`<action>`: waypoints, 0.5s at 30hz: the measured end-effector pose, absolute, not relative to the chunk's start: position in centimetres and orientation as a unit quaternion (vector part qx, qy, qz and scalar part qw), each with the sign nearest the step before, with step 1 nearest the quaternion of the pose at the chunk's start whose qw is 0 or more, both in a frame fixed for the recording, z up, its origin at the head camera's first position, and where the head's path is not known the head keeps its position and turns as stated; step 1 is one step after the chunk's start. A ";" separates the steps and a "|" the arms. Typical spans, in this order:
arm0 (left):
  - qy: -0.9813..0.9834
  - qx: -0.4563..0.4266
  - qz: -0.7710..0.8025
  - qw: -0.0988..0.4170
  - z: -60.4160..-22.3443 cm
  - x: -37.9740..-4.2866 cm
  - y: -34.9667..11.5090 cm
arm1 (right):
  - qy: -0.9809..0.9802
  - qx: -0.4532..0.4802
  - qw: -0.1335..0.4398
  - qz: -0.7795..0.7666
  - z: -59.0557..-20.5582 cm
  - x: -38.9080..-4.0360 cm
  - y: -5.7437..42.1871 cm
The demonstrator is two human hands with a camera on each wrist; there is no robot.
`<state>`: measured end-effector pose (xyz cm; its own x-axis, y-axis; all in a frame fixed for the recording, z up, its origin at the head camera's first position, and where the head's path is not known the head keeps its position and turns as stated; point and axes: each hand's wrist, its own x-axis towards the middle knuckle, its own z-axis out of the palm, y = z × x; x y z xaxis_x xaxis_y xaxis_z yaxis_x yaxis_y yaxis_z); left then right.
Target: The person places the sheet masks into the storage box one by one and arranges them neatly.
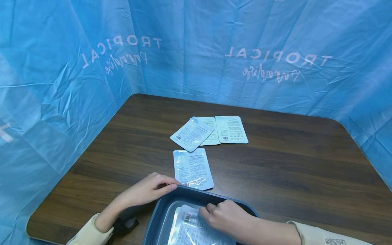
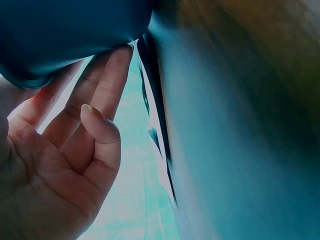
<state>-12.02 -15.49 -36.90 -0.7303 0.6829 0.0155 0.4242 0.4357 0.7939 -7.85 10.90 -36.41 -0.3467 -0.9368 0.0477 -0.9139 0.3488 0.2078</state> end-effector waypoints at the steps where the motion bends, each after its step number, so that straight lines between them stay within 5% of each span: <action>1: 0.832 0.332 0.416 0.157 -36.9 -12.0 -15.5 | -0.815 0.567 0.093 -0.075 -36.5 -7.9 10.9; 15: 0.834 0.342 0.408 0.143 -37.0 -12.0 -15.4 | -0.829 0.518 0.210 -0.019 -31.0 -12.8 10.8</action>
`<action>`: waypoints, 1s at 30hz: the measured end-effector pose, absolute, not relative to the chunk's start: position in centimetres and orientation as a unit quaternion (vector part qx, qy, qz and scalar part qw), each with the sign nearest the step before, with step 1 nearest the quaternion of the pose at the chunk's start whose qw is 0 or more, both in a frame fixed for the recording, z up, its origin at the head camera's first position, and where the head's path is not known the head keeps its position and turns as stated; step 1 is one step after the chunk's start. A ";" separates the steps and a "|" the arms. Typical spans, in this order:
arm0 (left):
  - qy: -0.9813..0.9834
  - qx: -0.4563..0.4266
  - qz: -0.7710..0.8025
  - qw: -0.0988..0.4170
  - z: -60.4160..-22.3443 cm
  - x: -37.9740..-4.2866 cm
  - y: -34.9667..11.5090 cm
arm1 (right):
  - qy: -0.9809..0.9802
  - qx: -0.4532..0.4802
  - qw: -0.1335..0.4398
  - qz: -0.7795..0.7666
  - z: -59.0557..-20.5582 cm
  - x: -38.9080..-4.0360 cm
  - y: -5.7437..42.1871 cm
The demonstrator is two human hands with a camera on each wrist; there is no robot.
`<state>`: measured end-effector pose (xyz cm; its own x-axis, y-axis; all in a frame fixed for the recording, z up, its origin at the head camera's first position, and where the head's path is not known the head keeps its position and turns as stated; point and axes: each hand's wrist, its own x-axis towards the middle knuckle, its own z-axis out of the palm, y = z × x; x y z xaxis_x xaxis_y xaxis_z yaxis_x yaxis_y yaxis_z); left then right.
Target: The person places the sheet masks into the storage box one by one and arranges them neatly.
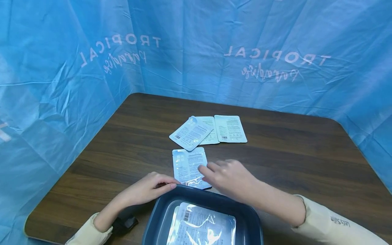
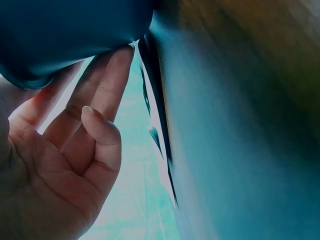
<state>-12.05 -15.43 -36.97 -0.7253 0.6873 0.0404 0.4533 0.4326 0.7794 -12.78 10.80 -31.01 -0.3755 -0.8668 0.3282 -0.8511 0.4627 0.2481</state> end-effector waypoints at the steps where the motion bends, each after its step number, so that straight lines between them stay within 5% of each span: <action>1: 0.834 0.341 0.408 0.144 -37.0 -12.0 -15.5 | -0.834 0.512 0.206 -0.019 -31.0 -13.6 10.8; 11: 0.836 0.347 0.401 0.141 -37.2 -12.1 -15.6 | -0.827 0.542 0.070 -0.134 -34.2 -20.3 7.7; 20: 0.826 0.354 0.412 0.149 -37.2 -12.0 -15.6 | -0.696 0.583 0.109 -0.405 -35.8 -19.5 3.8; 30: 0.830 0.353 0.406 0.145 -37.3 -12.0 -15.8 | -0.711 0.564 0.064 -0.416 -35.7 -19.2 3.1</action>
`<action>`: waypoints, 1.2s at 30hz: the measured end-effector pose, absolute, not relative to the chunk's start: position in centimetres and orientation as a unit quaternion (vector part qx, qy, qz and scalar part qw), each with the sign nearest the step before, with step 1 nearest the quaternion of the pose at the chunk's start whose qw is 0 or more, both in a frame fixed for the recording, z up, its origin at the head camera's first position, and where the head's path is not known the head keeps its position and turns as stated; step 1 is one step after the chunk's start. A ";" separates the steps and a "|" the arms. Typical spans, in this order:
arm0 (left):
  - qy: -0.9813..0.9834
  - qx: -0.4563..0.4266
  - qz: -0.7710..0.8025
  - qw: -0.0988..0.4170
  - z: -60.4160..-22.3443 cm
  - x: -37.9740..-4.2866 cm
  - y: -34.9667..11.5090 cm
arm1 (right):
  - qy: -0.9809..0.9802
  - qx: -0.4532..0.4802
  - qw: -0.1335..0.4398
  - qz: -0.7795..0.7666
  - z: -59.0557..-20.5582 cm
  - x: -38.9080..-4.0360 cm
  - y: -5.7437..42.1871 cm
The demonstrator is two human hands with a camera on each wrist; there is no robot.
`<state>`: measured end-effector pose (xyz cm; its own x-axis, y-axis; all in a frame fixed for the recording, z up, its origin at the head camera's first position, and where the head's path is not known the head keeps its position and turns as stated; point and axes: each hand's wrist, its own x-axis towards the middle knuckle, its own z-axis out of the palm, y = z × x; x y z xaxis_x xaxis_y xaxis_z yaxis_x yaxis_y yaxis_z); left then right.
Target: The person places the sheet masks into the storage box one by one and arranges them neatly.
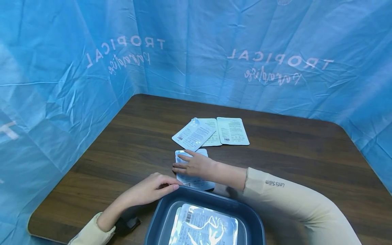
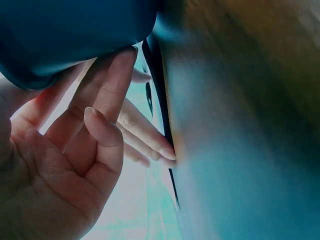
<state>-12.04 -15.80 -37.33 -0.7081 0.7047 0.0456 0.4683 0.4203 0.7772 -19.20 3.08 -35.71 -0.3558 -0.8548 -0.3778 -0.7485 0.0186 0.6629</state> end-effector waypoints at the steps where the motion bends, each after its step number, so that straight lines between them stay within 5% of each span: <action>1: 0.832 0.352 0.404 0.145 -37.3 -12.1 -15.8 | -0.712 0.567 0.067 -0.408 -35.7 -19.3 3.2; 22: 0.835 0.346 0.403 0.142 -37.0 -12.1 -15.4 | -0.824 0.534 0.036 -0.188 -35.1 -22.3 9.4; 36: 0.833 0.346 0.407 0.143 -37.0 -11.9 -15.4 | -0.899 0.433 0.065 0.012 -30.7 -20.0 15.9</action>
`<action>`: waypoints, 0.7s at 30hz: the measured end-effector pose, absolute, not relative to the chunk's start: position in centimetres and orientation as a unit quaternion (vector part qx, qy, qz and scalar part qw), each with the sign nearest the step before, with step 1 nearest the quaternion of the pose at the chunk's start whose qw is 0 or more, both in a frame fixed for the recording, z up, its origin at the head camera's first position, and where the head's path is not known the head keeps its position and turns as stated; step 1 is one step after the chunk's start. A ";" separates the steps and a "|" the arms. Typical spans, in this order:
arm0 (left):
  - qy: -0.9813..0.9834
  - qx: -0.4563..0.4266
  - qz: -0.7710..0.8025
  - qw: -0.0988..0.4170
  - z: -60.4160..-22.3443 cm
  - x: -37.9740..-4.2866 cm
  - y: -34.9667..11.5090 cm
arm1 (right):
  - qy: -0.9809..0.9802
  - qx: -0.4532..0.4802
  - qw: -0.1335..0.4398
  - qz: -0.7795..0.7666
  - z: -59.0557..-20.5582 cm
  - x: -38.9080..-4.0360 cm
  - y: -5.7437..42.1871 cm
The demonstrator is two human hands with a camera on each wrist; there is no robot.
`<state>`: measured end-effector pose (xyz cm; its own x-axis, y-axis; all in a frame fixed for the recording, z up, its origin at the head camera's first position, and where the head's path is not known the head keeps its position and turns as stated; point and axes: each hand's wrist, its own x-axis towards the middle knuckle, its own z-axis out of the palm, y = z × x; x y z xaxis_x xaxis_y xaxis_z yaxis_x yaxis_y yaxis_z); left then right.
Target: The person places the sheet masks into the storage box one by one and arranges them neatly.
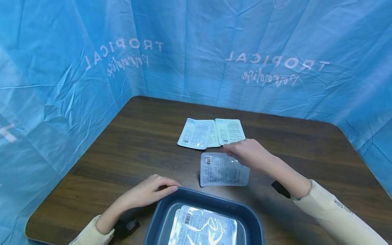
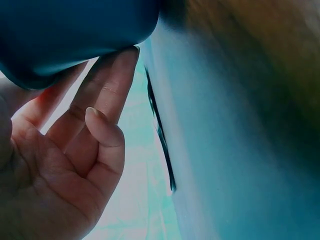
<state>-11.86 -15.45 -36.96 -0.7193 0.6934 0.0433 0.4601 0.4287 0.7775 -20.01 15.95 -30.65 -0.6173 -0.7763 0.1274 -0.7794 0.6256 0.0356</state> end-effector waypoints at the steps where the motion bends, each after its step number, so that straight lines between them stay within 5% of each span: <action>1: 0.834 0.347 0.406 0.143 -37.0 -11.9 -15.4 | -0.902 0.425 0.074 0.012 -30.2 -19.6 16.3; 12: 0.844 0.345 0.389 0.134 -37.1 -11.7 -15.5 | -0.906 0.375 0.141 0.136 -23.6 -14.4 18.4; 21: 0.838 0.350 0.397 0.130 -37.1 -11.8 -15.4 | -0.862 0.426 -0.014 0.274 -25.5 -11.0 15.9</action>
